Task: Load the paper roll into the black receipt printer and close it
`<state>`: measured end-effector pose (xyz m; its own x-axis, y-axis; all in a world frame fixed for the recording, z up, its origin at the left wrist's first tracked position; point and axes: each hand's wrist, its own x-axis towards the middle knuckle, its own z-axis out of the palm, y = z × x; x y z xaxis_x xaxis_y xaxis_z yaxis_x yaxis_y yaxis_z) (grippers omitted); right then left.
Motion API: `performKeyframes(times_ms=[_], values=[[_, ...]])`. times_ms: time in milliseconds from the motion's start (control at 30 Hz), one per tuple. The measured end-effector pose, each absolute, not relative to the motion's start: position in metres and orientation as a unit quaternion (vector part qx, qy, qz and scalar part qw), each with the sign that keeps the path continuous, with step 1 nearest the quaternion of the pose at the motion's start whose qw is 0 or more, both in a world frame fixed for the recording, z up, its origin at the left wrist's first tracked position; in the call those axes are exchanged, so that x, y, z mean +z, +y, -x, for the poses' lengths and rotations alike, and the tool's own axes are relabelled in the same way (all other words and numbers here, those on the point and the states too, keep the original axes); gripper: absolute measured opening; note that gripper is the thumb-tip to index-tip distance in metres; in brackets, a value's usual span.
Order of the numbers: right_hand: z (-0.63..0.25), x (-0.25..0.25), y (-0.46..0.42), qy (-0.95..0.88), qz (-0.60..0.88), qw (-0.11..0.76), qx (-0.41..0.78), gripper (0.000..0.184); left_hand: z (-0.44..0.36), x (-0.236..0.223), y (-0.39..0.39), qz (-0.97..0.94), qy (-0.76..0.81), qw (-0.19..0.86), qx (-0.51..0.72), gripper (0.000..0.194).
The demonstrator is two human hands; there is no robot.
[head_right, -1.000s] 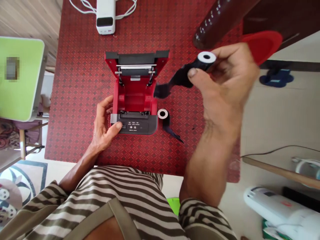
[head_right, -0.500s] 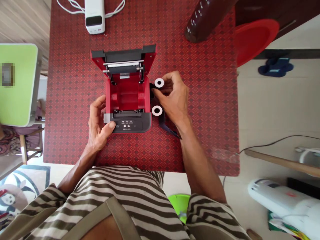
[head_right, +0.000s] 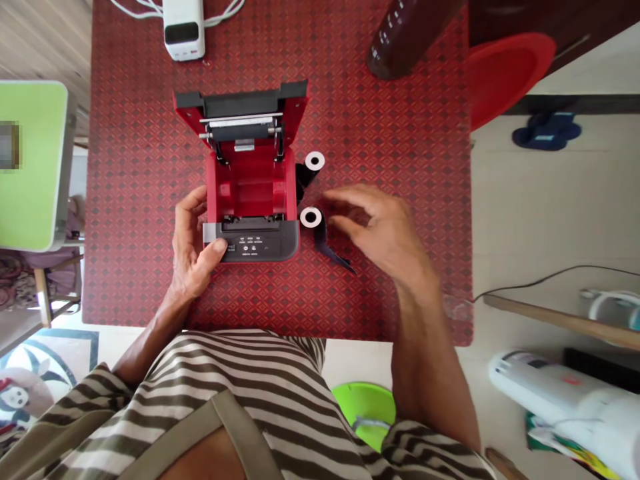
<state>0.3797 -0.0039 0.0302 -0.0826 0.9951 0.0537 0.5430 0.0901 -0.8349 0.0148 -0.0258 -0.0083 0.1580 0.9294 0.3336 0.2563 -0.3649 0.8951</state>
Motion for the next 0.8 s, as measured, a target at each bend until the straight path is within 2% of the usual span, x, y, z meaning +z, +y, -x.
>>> performKeyframes(times_ms=[133, 300, 367, 500, 633, 700, 800], values=[[-0.369, 0.026, -0.007, -0.681, 0.548, 0.307, 0.376, 0.041, -0.015, -0.009, -0.025, -0.684, 0.451, 0.340, 0.462, 0.099], [-0.357, 0.010, -0.003, -0.659, 0.550, 0.326, 0.395, 0.027, -0.012, -0.011, -0.026, -0.684, 0.447, 0.342, 0.465, 0.098], [-0.358, 0.010, -0.005, -0.640, 0.560, 0.335, 0.405, 0.027, -0.012, -0.011, -0.026, -0.683, 0.446, 0.345, 0.465, 0.098], [-0.365, 0.035, -0.016, -0.606, 0.586, 0.366, 0.396, 0.032, -0.016, -0.010, -0.027, -0.679, 0.448, 0.348, 0.467, 0.101], [-0.361, 0.086, -0.030, -0.588, 0.592, 0.412, 0.366, 0.030, -0.018, -0.009, -0.027, -0.666, 0.451, 0.348, 0.481, 0.100], [-0.355, 0.111, -0.036, -0.597, 0.572, 0.442, 0.349, 0.034, -0.015, -0.003, -0.029, -0.666, 0.462, 0.301, 0.501, 0.110], [-0.346, 0.135, -0.040, -0.625, 0.562, 0.445, 0.308, 0.036, -0.013, 0.019, -0.037, -0.701, 0.461, 0.236, 0.491, 0.138]])
